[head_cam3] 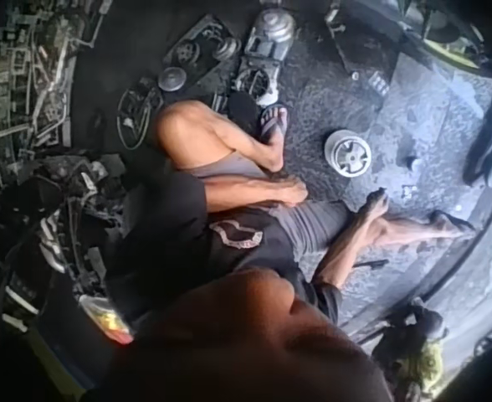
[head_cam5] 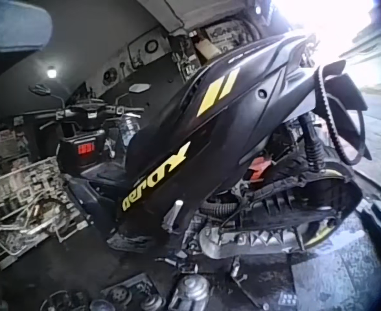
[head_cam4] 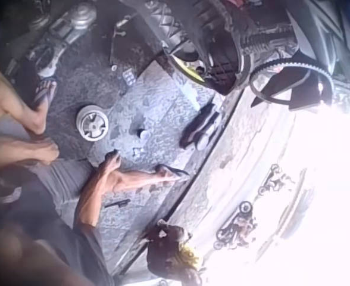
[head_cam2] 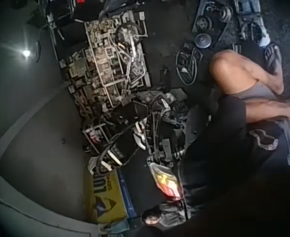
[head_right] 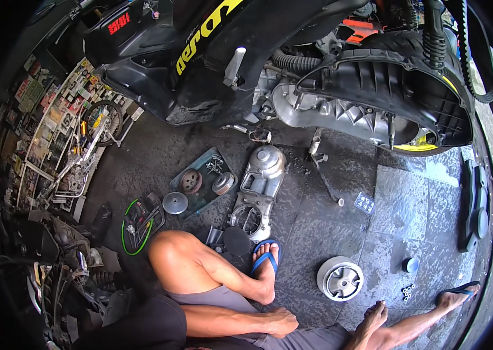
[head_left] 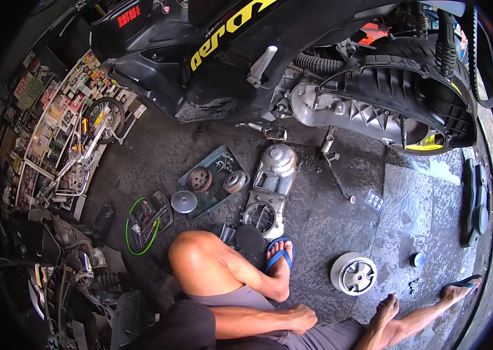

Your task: The person inserts roller weights into a variator housing, fits a cover plate, applies grease from a small container, and positions a drive belt onto a motorcycle transmission assembly.

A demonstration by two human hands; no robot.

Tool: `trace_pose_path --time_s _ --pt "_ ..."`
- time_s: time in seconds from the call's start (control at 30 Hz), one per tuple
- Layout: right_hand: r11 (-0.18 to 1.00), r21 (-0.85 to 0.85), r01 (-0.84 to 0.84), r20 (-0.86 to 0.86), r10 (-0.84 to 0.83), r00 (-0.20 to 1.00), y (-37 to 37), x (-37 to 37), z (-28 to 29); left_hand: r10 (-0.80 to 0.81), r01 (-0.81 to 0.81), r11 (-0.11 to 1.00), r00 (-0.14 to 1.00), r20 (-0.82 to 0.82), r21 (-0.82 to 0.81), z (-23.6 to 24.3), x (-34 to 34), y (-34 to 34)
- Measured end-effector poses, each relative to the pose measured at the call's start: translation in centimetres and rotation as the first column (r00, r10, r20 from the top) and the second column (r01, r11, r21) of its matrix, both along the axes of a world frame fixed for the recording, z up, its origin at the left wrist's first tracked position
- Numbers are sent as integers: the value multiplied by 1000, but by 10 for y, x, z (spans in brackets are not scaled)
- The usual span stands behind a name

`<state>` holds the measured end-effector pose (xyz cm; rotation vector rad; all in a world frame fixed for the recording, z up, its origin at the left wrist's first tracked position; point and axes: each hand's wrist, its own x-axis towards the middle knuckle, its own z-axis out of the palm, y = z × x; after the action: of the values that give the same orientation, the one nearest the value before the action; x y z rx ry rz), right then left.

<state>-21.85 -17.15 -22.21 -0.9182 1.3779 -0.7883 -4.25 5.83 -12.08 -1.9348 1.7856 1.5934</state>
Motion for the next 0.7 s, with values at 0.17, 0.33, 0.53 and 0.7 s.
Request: trace_pose_path --time_s 0.17,0.33,0.53,0.7 --pt "1000 -5 -8 -18 8 1000 -3 -5 -22 314 -256 853 948 56 -455 48 15 7" --pt "999 -42 -8 -109 3 994 -16 -34 -53 414 -583 294 792 -449 -757 261 145 17" --pt "990 -130 61 -197 -86 977 -34 -39 -41 972 -529 -79 149 -184 -845 113 396 78" --pt "966 -255 -50 -383 -54 922 -46 -24 14 856 -741 265 -114 505 -617 -110 521 111"
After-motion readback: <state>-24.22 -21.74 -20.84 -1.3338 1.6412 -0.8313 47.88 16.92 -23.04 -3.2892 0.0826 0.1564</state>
